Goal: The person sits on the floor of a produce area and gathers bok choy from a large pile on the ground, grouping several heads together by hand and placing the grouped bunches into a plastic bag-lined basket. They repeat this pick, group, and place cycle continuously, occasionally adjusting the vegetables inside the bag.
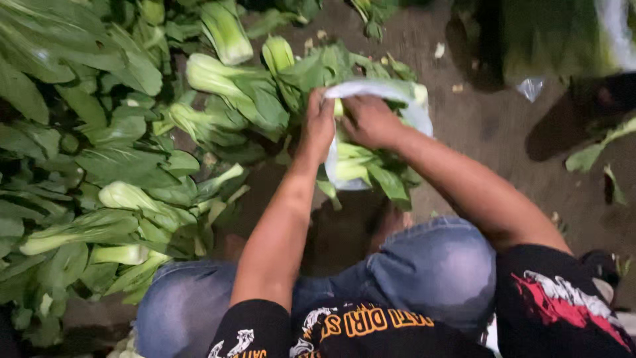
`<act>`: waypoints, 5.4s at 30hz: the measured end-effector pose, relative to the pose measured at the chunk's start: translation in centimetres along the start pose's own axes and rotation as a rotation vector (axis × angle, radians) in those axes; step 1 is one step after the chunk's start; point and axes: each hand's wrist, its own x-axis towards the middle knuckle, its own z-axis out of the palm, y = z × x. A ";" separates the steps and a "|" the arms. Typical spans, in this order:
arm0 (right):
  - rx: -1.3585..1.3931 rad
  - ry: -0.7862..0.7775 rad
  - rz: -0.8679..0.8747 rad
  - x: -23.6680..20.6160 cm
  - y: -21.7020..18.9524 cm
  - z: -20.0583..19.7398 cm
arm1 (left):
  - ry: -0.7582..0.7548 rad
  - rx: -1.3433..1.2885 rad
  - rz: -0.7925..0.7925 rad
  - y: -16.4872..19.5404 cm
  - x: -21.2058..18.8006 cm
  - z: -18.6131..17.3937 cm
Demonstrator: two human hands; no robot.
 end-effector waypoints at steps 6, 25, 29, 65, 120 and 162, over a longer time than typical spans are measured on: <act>-0.166 0.260 -0.269 -1.7 1.0 -0.1 | 0.024 0.182 0.298 -0.6 0.3 0.5; 0.287 0.037 0.444 -10.6 7.6 -7.9 | 0.010 0.161 0.310 -0.5 -0.5 1.0; 0.403 0.185 0.803 -13.8 9.7 -4.3 | -0.017 0.391 0.191 -1.2 -2.0 1.3; 0.167 -0.065 0.086 -10.8 -3.1 -6.8 | 0.029 -0.497 -0.323 -5.6 -12.5 -1.9; -0.234 0.059 0.036 16.4 -9.0 -4.4 | 0.045 0.923 0.248 21.6 -7.5 -20.8; -0.289 -0.119 0.432 19.9 -29.2 15.0 | 0.868 1.178 0.147 1.8 -15.5 -52.5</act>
